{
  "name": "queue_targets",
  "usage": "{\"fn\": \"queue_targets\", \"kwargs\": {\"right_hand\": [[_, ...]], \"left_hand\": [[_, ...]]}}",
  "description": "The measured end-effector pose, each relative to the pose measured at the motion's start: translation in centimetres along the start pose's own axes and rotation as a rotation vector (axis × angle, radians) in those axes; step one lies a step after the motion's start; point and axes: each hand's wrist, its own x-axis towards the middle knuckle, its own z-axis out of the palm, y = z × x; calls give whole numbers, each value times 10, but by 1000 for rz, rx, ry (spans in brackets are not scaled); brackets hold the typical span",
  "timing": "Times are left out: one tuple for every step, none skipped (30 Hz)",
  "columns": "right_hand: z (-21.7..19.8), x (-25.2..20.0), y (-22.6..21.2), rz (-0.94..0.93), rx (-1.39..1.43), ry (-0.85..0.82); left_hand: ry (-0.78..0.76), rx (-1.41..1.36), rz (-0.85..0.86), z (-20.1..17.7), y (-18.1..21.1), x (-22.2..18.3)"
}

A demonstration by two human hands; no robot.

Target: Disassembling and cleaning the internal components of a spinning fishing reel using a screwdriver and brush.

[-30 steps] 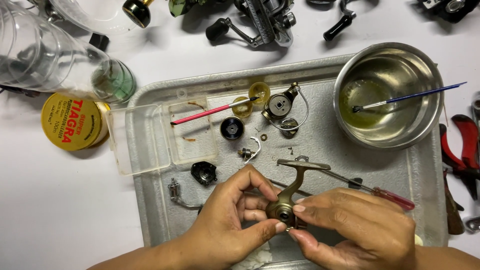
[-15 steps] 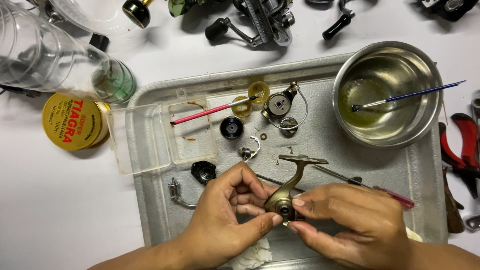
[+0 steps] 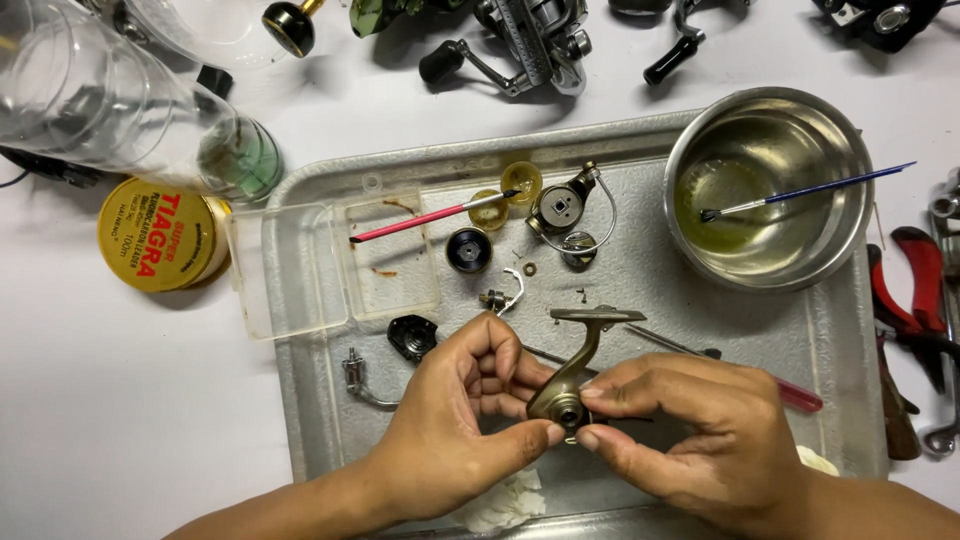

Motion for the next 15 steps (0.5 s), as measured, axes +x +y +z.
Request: {"fn": "queue_targets", "kwargs": {"right_hand": [[1,-1,0,-1,-1,-1],[1,-2,1,12,7,0],[2,-2,2,23,14,2],[2,-1,0,21,13,1],[2,0,-1,46,30,6],[2,1,-2,71,47,10],[1,2,-2,67,46,10],[1,2,-2,88,55,2],[1,2,-2,111,64,-6],[1,1,-1,110,63,-7],[1,1,-1,127,78,-14],[1,1,0,144,93,-20],[1,1,0,141,91,-18],[1,2,0,140,90,-15],[1,2,0,140,89,-11]], "left_hand": [[1,-1,1,0,1,0],[14,-4,-15,1,1,0],[27,-7,-30,1,2,0],[27,-7,-27,1,3,0],[46,-6,-39,1,5,0],[65,-5,-51,1,6,0],[66,-5,-48,0,6,0],[62,-3,-34,0,5,1],[57,-2,-22,0,4,1],[58,-2,-20,0,3,1],[57,1,-18,-1,2,1],[56,5,-16,-1,1,1],[55,7,-12,-1,1,1],[54,-4,-4,0,2,0],[51,-14,4,0,3,0]]}}
